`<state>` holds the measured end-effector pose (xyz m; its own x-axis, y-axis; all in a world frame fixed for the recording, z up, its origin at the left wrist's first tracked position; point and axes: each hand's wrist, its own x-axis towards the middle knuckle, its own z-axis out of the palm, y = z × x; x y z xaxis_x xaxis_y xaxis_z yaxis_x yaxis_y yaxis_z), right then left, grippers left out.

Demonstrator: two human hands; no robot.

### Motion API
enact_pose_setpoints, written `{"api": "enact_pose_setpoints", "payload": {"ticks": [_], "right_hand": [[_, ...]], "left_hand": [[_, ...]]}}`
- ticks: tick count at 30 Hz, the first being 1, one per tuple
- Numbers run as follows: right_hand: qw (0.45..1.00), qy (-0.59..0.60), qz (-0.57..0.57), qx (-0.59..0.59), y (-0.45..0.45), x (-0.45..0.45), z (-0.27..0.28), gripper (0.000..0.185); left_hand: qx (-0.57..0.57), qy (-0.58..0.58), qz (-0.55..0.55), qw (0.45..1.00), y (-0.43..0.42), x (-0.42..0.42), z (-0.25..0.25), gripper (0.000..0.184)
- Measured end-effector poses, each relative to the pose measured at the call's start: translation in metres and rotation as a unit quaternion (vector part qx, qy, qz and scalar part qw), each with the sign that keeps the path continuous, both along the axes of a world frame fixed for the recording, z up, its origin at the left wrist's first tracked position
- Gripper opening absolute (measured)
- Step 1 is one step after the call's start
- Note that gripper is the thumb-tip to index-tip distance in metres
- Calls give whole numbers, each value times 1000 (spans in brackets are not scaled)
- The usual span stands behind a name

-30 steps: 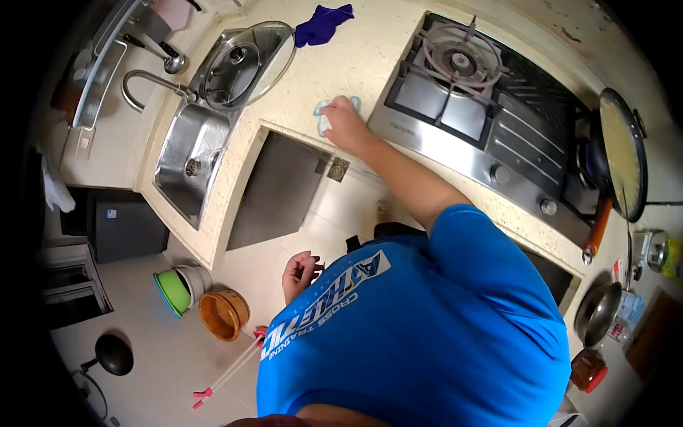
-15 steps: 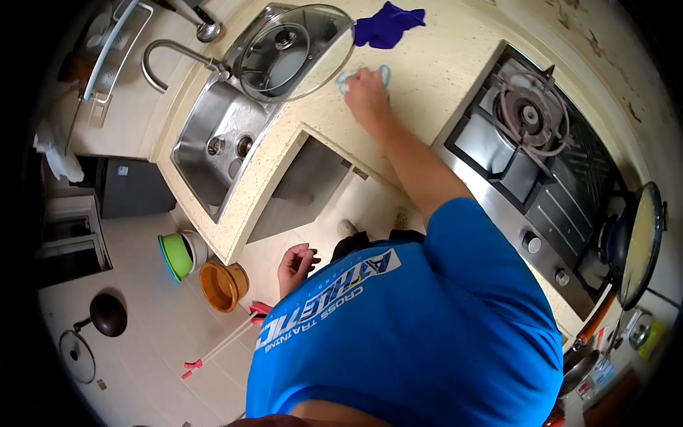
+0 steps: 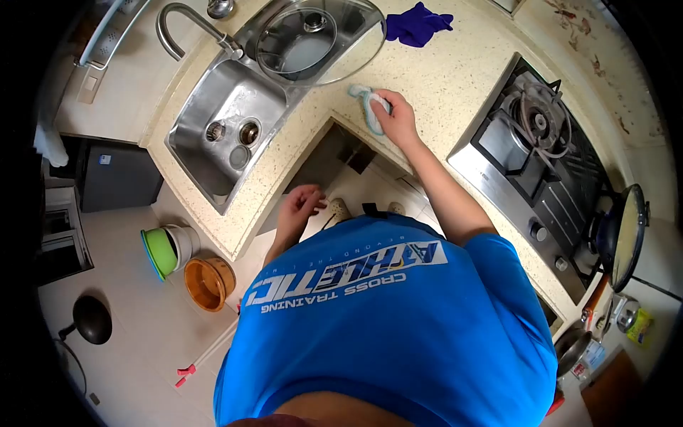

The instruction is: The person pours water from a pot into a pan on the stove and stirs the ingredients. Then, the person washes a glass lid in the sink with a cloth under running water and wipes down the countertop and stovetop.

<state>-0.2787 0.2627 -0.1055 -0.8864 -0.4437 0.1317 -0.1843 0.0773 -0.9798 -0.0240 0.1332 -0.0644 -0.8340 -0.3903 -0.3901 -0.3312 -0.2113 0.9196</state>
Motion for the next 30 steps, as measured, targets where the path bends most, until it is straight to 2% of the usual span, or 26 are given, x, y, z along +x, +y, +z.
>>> {"api": "enact_pose_setpoints", "payload": {"ticks": [1, 4, 5, 7, 11, 13, 14, 16, 17, 21, 23, 25, 29, 30], "right_hand": [[1000, 0, -1, 7, 2, 5, -1, 21], [966, 220, 106, 83, 7, 21, 4, 19], [965, 222, 108, 88, 5, 24, 11, 19], [974, 160, 95, 127, 4, 29, 18, 18], [977, 157, 97, 108, 5, 24, 9, 19], [975, 165, 97, 112, 5, 22, 8, 19], [974, 173, 96, 112, 5, 22, 6, 19], [975, 159, 97, 120, 5, 22, 8, 19], [977, 146, 95, 124, 5, 22, 9, 19], [974, 166, 90, 127, 5, 20, 6, 18], [982, 119, 91, 120, 5, 19, 6, 18], [979, 127, 97, 125, 5, 20, 6, 18], [976, 134, 95, 140, 3, 21, 12, 19], [974, 153, 95, 137, 2, 19, 9, 19]], "left_hand": [[2, -10, -24, 1000, -6, -11, -3, 25], [48, -11, -41, 998, -14, -52, -45, 37], [53, -9, -40, 998, -13, -70, -48, 37], [150, -43, 37, 987, -5, -98, -52, 43], [133, -17, 75, 988, 4, -133, -79, 53], [70, 14, 97, 993, 6, -141, -87, 38], [74, 12, 98, 992, 5, -143, -95, 38], [14, 55, 113, 992, -1, -146, -105, 21], [17, 55, 114, 992, -2, -144, -110, 21], [76, 50, 102, 991, -7, -127, -91, 16], [84, 55, 99, 990, -10, -116, -83, 17], [126, 60, 99, 985, -12, -103, -71, 15], [105, 57, 114, 986, -23, -77, -34, 14], [70, 83, 110, 988, -33, -74, -20, 13]]}}
